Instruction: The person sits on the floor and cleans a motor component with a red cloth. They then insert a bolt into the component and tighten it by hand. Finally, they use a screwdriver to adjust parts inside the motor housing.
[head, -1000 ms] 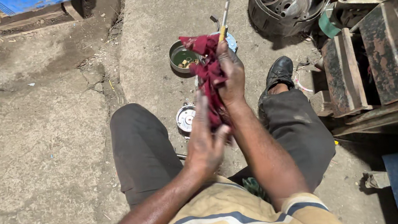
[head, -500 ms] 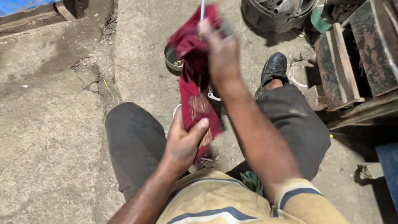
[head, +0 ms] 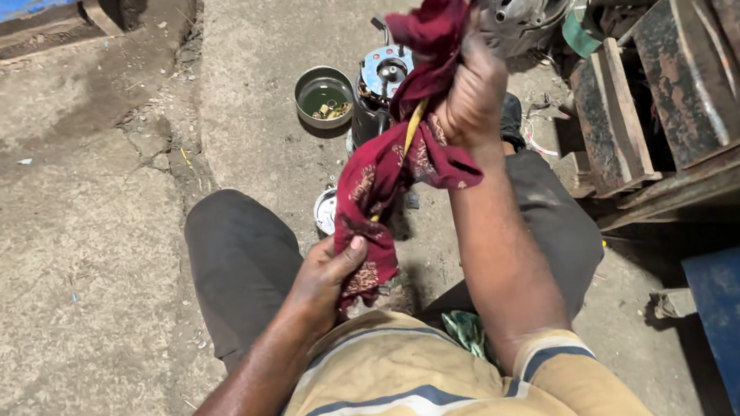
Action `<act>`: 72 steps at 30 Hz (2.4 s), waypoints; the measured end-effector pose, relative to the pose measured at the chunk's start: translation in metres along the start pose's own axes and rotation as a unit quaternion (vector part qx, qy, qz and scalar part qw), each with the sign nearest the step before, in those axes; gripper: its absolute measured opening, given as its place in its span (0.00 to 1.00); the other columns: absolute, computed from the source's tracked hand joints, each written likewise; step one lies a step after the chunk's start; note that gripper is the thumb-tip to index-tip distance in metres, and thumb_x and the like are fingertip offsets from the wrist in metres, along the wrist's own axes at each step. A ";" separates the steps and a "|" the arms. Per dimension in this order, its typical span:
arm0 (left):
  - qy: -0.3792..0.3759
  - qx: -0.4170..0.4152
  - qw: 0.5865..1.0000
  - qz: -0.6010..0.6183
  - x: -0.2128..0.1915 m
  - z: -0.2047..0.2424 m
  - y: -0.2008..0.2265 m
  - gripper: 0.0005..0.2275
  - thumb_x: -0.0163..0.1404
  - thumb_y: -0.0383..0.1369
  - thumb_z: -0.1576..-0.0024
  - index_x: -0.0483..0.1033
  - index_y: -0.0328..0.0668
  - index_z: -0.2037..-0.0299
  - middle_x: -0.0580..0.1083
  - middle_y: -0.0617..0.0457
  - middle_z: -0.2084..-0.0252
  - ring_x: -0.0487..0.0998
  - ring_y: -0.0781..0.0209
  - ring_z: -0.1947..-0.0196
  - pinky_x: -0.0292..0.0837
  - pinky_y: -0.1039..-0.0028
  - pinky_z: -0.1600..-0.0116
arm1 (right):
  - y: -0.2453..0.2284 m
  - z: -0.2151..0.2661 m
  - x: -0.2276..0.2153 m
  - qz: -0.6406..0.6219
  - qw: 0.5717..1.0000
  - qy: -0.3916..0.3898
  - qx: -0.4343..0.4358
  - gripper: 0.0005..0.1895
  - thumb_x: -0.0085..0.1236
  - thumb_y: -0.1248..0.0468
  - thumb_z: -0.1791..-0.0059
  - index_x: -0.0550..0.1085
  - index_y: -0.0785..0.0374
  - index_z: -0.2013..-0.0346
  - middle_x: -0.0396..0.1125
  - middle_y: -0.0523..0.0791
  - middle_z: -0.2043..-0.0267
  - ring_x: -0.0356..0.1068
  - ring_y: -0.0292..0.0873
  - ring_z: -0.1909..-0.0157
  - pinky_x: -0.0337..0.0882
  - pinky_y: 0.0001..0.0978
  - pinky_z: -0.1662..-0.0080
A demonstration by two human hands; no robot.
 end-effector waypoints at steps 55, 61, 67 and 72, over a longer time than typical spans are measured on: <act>0.137 0.147 0.979 -0.029 -0.009 -0.034 0.035 0.07 0.50 0.31 0.35 0.73 0.35 0.63 0.74 0.48 0.74 0.66 0.66 0.87 0.58 0.75 0.85 | 0.022 0.056 -0.005 0.169 0.985 -0.021 0.022 0.22 0.44 0.47 0.33 0.73 0.64 0.53 0.70 0.47 0.61 0.70 0.40 0.62 0.73 0.37 0.55; 0.213 0.172 0.961 0.036 0.008 -0.074 0.036 0.08 0.46 0.23 0.39 0.75 0.44 0.53 0.72 0.53 0.72 0.68 0.66 0.84 0.60 0.73 0.84 | 0.066 0.134 0.014 0.410 0.897 -0.039 0.160 0.18 0.48 0.54 0.41 0.71 0.64 0.44 0.70 0.43 0.52 0.68 0.35 0.50 0.70 0.27 0.46; 0.136 0.290 0.946 0.056 0.018 -0.072 0.034 0.08 0.43 0.29 0.34 0.76 0.37 0.53 0.77 0.56 0.60 0.76 0.69 0.62 0.73 0.77 0.55 | 0.073 0.147 -0.020 0.450 0.880 -0.073 0.132 0.19 0.51 0.56 0.42 0.69 0.65 0.41 0.69 0.44 0.47 0.67 0.36 0.45 0.70 0.28 0.43; 0.145 0.242 0.872 -0.401 0.022 -0.038 0.039 0.15 0.48 0.40 0.34 0.73 0.33 0.60 0.69 0.52 0.67 0.70 0.62 0.68 0.68 0.67 0.62 | 0.074 0.137 -0.049 0.394 0.895 0.058 0.199 0.23 0.46 0.51 0.37 0.72 0.70 0.42 0.66 0.47 0.55 0.66 0.41 0.54 0.70 0.33 0.53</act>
Point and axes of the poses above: each hand's wrist, its own z-axis away from the middle knuckle, its own x-axis out of the palm, y = z × x, the point moved 3 cm from there along -z, towards the middle knuckle
